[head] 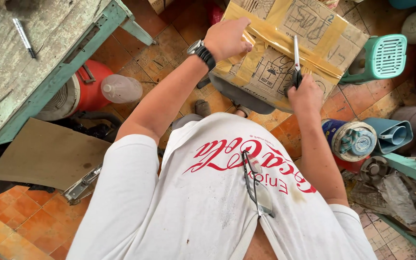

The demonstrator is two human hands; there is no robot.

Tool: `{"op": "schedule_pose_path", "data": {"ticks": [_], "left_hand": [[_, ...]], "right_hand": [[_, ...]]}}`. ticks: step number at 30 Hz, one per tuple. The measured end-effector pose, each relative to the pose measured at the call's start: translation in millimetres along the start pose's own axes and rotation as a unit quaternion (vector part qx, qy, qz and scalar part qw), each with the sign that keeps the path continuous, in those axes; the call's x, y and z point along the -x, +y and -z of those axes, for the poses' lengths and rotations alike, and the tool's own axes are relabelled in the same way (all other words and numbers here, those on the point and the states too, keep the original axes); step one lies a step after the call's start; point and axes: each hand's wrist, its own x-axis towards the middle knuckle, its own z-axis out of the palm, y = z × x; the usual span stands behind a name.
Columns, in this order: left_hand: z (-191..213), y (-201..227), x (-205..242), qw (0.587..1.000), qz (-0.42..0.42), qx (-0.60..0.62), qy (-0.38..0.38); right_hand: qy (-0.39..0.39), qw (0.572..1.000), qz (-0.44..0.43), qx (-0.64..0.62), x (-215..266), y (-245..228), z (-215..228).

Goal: A person is sealing a cardboard box using a roll of yellow packing tape and scissors.

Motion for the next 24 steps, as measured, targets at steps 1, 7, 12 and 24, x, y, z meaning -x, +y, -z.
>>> {"op": "schedule_pose_path", "data": {"ticks": [1,7,12,24], "left_hand": [[-3,-1,-4,1.000,0.002,-0.001,0.001],[-8,-7,-11,0.966,0.047,0.252,-0.021],[-12,-7,-5,0.947,0.049,0.317,0.023],[-7,-7,19,0.916,0.047,0.396,0.040]], "right_hand": [[0.000,1.000,0.002,0.000,9,-1,8],[-0.129,0.988,0.063,-0.058,70,-25,44],[-0.118,0.974,0.170,-0.090,64,-15,15],[-0.016,0.950,0.312,0.021,25,-19,-16]]}}
